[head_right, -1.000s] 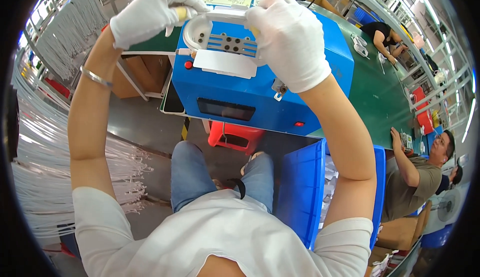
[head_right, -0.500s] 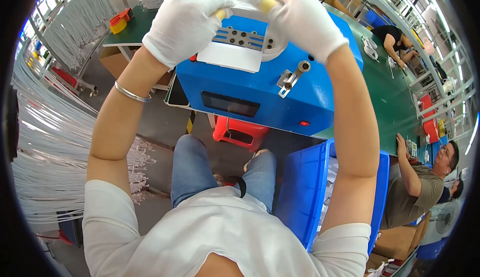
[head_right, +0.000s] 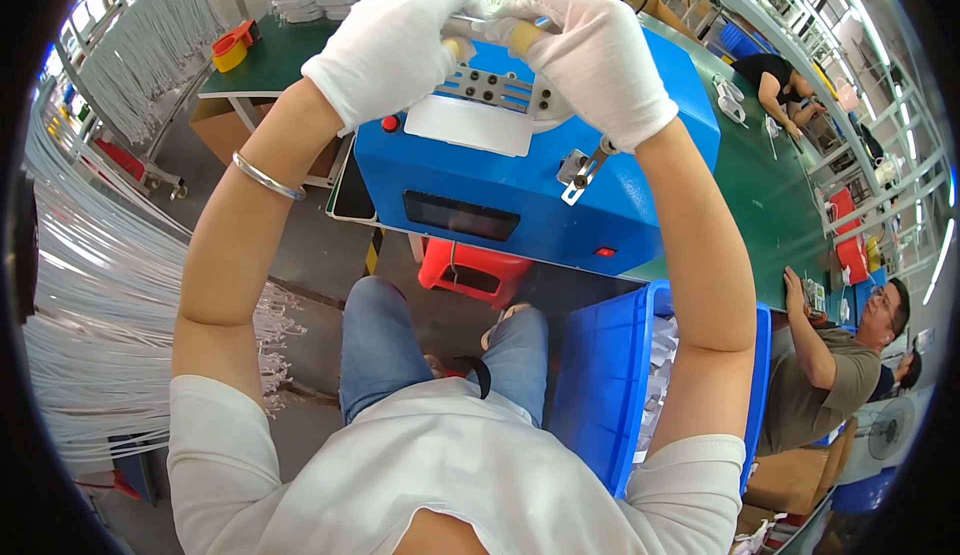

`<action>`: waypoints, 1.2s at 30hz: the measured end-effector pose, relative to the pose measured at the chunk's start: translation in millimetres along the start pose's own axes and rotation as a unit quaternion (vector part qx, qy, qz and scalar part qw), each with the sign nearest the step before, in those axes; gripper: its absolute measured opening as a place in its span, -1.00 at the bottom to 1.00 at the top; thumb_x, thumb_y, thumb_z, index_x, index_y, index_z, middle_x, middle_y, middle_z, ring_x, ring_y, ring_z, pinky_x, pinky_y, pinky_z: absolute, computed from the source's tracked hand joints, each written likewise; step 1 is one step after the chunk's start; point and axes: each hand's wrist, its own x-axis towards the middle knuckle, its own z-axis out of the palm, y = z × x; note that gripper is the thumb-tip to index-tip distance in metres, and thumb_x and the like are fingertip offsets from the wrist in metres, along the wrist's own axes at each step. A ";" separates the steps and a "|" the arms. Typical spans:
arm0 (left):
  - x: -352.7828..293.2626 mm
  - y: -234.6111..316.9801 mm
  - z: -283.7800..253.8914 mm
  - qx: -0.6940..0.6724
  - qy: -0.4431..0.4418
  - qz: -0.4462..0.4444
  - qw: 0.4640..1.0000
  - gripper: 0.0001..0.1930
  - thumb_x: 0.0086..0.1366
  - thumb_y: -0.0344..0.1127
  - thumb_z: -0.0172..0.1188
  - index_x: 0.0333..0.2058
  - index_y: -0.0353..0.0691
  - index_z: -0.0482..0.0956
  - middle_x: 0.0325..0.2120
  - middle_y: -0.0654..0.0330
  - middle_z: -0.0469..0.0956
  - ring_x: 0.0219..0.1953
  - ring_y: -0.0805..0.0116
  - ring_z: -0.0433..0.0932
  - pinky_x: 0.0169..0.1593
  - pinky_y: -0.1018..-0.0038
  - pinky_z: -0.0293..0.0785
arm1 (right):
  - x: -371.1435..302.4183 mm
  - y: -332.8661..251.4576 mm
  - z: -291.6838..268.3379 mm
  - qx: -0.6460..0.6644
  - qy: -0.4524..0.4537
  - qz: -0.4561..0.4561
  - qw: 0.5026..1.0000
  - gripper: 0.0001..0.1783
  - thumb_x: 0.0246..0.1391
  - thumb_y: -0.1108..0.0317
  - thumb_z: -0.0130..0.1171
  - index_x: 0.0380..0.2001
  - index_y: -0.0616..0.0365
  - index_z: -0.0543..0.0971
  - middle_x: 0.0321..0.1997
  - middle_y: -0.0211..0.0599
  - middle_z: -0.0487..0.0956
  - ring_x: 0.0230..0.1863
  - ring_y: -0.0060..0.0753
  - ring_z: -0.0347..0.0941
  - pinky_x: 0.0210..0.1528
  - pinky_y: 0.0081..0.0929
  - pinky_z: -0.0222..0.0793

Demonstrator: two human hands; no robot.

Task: Processing long white cables using an industrial testing or assembly machine.

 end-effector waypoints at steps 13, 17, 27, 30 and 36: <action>-6.3 -0.8 3.1 -0.004 0.089 0.028 0.996 -0.77 0.07 -0.38 0.20 -0.25 -0.25 0.48 -0.43 -0.05 0.57 -0.34 0.07 0.60 -0.23 0.28 0.54 | -4.4 -20.0 11.0 -0.325 0.082 -0.229 0.914 -0.90 -0.11 0.52 0.15 -0.44 0.14 0.52 -0.44 -0.26 0.45 -0.50 -0.22 0.44 -0.42 -0.51 0.39; -4.9 -1.1 7.3 -0.010 0.083 0.020 0.996 -0.77 0.07 -0.38 0.19 -0.26 -0.24 0.49 -0.44 -0.04 0.58 -0.36 0.06 0.60 -0.24 0.28 0.53 | -2.6 -23.2 8.0 -0.354 0.085 -0.225 0.904 -0.91 -0.09 0.49 0.17 -0.44 0.10 0.51 -0.46 -0.29 0.44 -0.47 -0.26 0.48 -0.44 -0.48 0.40; -6.2 -3.9 7.3 0.025 0.147 0.065 0.987 -0.82 0.09 -0.39 0.16 -0.28 -0.22 0.51 -0.51 0.00 0.58 -0.42 0.12 0.61 -0.29 0.34 0.54 | 4.9 -21.9 -1.3 -0.346 0.020 -0.268 0.899 -0.93 -0.08 0.51 0.16 -0.45 0.18 0.50 -0.46 -0.25 0.45 -0.51 -0.23 0.46 -0.46 -0.48 0.40; -6.0 -2.3 9.1 -0.007 0.123 0.050 0.991 -0.82 0.09 -0.39 0.15 -0.29 -0.23 0.50 -0.52 0.00 0.57 -0.44 0.10 0.59 -0.30 0.33 0.53 | 8.8 -19.0 1.4 -0.309 0.038 -0.239 0.920 -0.93 -0.08 0.51 0.16 -0.45 0.18 0.49 -0.45 -0.25 0.46 -0.51 -0.24 0.46 -0.47 -0.48 0.40; -8.2 -2.5 7.3 -0.004 0.119 0.033 0.992 -0.82 0.08 -0.39 0.15 -0.30 -0.23 0.49 -0.54 0.01 0.56 -0.47 0.11 0.59 -0.31 0.32 0.53 | 2.8 -29.3 7.1 -0.383 0.028 -0.257 0.887 -0.90 -0.08 0.51 0.14 -0.40 0.17 0.51 -0.44 -0.24 0.46 -0.49 -0.24 0.46 -0.44 -0.50 0.41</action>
